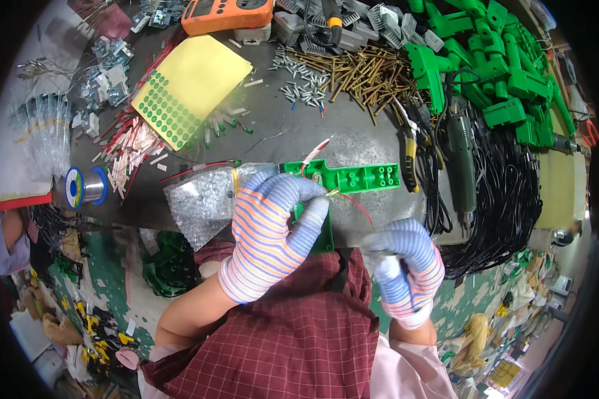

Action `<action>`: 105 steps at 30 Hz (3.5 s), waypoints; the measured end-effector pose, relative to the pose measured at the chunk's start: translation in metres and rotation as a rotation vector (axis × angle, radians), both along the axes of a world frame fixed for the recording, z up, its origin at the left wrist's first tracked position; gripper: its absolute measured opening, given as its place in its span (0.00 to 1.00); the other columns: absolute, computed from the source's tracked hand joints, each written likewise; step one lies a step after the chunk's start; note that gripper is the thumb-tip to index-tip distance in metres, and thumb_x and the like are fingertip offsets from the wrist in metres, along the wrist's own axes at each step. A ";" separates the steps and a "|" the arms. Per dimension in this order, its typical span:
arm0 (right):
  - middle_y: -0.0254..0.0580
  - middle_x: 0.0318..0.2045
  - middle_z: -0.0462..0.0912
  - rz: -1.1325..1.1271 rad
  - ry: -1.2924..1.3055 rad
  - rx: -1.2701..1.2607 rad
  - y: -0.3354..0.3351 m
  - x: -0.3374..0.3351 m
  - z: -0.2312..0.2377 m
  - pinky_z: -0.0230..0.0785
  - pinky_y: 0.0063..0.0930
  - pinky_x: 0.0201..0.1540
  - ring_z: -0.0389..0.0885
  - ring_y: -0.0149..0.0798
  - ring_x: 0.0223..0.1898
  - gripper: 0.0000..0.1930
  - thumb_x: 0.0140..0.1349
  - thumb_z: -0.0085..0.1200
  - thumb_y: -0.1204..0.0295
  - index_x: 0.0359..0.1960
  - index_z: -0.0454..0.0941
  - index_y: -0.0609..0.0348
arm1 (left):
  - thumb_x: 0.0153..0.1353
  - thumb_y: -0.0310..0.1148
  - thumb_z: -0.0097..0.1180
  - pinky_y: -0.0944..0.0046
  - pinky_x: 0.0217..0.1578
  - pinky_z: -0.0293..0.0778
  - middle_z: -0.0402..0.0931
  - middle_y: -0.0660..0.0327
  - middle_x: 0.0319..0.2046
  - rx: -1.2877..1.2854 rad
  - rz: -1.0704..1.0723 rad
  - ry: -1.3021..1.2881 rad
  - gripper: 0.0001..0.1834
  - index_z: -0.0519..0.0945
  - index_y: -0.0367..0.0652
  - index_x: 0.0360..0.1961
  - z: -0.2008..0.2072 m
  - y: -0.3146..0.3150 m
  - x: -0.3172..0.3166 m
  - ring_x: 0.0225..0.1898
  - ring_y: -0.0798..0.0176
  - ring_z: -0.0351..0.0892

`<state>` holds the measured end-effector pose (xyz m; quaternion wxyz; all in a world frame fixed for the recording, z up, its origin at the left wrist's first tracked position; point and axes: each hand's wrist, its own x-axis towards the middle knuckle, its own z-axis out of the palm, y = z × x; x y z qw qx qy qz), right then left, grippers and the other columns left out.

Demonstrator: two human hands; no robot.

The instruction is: The person picks up a green plastic housing, uses a power screwdriver to secure a component, and then threads wires into the housing to solder them with a soldering iron.

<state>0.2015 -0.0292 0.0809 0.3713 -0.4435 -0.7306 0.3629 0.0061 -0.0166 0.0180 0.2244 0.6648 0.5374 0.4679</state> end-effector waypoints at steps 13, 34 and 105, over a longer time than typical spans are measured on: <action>0.32 0.31 0.80 -0.220 0.349 -0.580 0.013 -0.028 -0.026 0.68 0.18 0.31 0.74 0.21 0.29 0.07 0.71 0.50 0.71 0.46 0.74 0.60 | 0.54 0.29 0.64 0.54 0.38 0.73 0.81 0.56 0.30 -0.115 0.027 -0.145 0.06 0.81 0.43 0.34 0.001 -0.003 0.001 0.32 0.49 0.80; 0.27 0.30 0.80 -0.180 0.428 -0.684 0.021 -0.030 -0.024 0.67 0.15 0.35 0.73 0.19 0.31 0.06 0.64 0.61 0.74 0.41 0.79 0.60 | 0.52 0.30 0.66 0.54 0.43 0.72 0.83 0.57 0.31 0.009 -0.032 -0.050 0.09 0.84 0.45 0.36 -0.002 0.000 -0.002 0.35 0.51 0.81; 0.37 0.35 0.82 -0.049 0.331 -0.669 0.016 0.022 -0.023 0.74 0.25 0.37 0.78 0.29 0.31 0.09 0.67 0.57 0.74 0.46 0.76 0.62 | 0.45 0.25 0.68 0.54 0.39 0.68 0.80 0.65 0.33 0.263 -0.110 0.268 0.13 0.79 0.50 0.31 0.004 0.012 -0.021 0.32 0.56 0.75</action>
